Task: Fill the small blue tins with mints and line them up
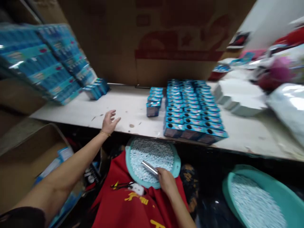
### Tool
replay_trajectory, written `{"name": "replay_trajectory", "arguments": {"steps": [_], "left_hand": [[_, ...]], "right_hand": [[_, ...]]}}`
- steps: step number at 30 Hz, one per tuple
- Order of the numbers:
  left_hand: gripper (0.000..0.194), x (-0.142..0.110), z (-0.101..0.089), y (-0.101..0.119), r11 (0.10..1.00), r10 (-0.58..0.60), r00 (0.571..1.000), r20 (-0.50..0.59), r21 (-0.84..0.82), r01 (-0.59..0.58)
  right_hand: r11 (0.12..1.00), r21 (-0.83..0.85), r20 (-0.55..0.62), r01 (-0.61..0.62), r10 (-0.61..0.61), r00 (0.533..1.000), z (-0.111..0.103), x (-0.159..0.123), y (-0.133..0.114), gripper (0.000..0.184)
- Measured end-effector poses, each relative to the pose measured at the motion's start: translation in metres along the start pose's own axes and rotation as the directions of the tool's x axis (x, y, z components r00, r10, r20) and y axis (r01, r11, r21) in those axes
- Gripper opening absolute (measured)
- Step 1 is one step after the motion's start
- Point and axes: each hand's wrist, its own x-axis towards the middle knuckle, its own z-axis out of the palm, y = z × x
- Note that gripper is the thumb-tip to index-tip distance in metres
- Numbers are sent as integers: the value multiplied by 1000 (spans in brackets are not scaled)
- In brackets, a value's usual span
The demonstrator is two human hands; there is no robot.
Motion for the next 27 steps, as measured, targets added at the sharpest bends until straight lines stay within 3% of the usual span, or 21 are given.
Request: {"name": "replay_trajectory", "arguments": {"steps": [2,4,5,6,7,8,10,12,15,18,20,27], "left_hand": [[45,-26,-78,-34,993,-51,973,-227,93,74],[42,-63,-156,-67,948,-148,878,-456,188,257],[40,-87,-189,-82,906,-206,832,-515,222,361],[39,-112,-216,-95,852,-290,804,-519,242,464],[38,-139,-235,-105,788,-416,788,-455,252,562],[39,-164,-247,-114,726,-559,767,-315,260,637],[46,-208,-248,-128,677,-668,721,-183,254,691],[54,-235,-231,-137,651,-705,689,-166,233,722],[56,-243,-196,-148,596,-745,627,-228,196,779],[60,-235,-175,-153,551,-751,585,-307,197,811],[63,-234,-170,-152,565,-720,598,-353,202,800],[49,-261,-182,-119,756,-568,742,-355,130,641]], "right_hand": [[989,144,50,27,-34,998,16,5,6,39],[979,201,78,43,-60,995,31,9,14,42],[975,216,86,45,-65,994,37,10,18,44],[972,230,91,42,-64,994,42,11,21,46],[970,242,95,33,-58,994,46,12,24,47],[967,252,96,24,-50,994,48,13,26,47],[964,267,95,4,-30,995,51,14,29,46],[963,269,95,-16,-10,995,53,15,31,45],[970,236,101,-55,31,994,56,17,32,48],[976,212,107,-57,35,994,57,17,33,53],[977,208,101,-48,27,995,58,17,33,54],[972,236,63,-15,0,998,61,21,33,48]]}}
